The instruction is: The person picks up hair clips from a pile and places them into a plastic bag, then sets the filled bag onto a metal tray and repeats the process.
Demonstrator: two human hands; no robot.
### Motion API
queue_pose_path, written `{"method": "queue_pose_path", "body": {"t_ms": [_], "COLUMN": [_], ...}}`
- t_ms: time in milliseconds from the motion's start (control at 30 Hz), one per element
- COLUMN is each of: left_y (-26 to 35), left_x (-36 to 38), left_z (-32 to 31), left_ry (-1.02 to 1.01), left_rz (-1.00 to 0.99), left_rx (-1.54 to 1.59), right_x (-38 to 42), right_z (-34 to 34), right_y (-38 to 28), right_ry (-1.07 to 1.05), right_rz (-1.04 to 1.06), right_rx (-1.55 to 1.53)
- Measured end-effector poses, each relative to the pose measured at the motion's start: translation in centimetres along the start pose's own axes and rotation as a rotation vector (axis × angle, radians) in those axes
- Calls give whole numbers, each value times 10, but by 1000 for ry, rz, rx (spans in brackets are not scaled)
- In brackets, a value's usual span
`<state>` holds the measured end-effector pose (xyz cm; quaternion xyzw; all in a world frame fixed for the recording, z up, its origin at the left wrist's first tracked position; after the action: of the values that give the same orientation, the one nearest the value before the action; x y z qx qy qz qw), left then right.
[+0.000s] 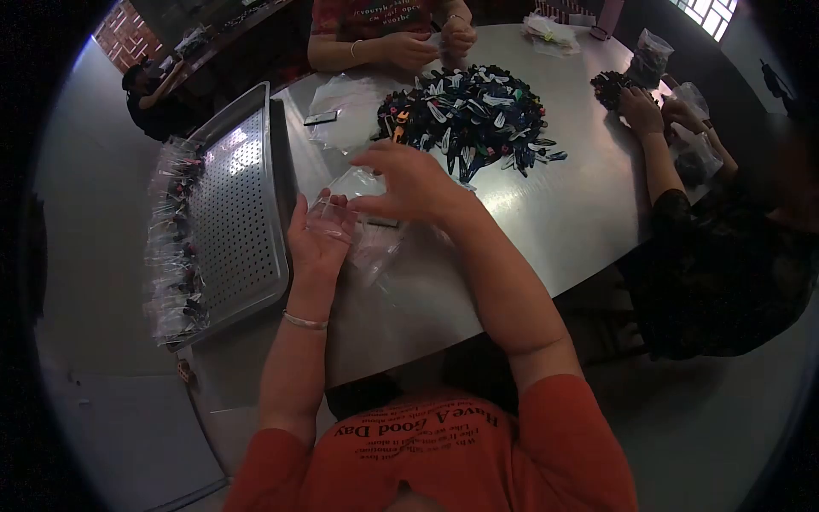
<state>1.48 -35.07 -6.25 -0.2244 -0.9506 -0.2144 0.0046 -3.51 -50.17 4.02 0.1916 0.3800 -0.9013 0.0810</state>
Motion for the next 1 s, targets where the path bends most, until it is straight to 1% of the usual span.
{"method": "queue_pose_path", "body": {"t_ms": [33, 67, 133, 167, 267, 300, 400, 433, 500, 567, 633, 700, 767, 833, 867, 1000], "left_y": [0, -1, -1, 0, -2, -2, -1, -2, -3, -4, -4, -4, -4, -3, -3, -5], "left_x": [-1, -1, 0, 0, 0, 0, 0, -1, -3, -4, -4, -5, -6, -7, -7, -9], "left_z": [3, 5, 3, 3, 2, 1, 0, -1, -1, 1, 1, 0, 3, 4, 5, 6], "left_ry": [37, 76, 84, 94, 94, 92, 86, 47, 3, 14, 0, -18, 17, 17, 19, 69], "left_rz": [1, 1, -9, -17, -11, -14, -14, -6, 8, 5, 5, 0, 5, -2, -6, 11], "left_rx": [20, 41, 38, 28, 28, 32, 2, 6, 15, 6, -1, -7, -30, -30, -38, 23], "right_x": [-4, -6, -8, -8, -13, -15, -25, -24, -20, -20, -21, -20, -17, -10, -7, -7], "right_z": [7, 18, 31, 33, 22, 18, -9, -13, -28, -27, -24, -21, -16, -9, -6, -2], "right_y": [12, 22, 54, 73, 98, 93, 82, 84, 87, 89, 86, 84, 85, 81, 83, 62], "right_ry": [2, 92, 333, 413, 456, 454, 379, 381, 261, 267, 211, 203, 188, 118, 50, 70], "right_rz": [-55, -111, -177, -180, -133, -128, -97, -96, -116, -117, -147, -136, -122, -178, -252, -159], "right_rx": [-34, 9, 212, 322, 316, 318, 479, 483, 592, 588, 569, 543, 521, 531, 636, 577]}}
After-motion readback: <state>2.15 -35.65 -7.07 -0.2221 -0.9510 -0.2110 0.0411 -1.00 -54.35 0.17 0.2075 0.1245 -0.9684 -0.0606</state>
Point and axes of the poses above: each hand's wrist, its own x-axis away from the middle knuckle, its own z-axis out of the back of the hand, y = z × x, the point moved 6 cm from there along -x, towards the middle knuckle, and after that the axes turned 8 degrees about -z, right-handed, at the moved point
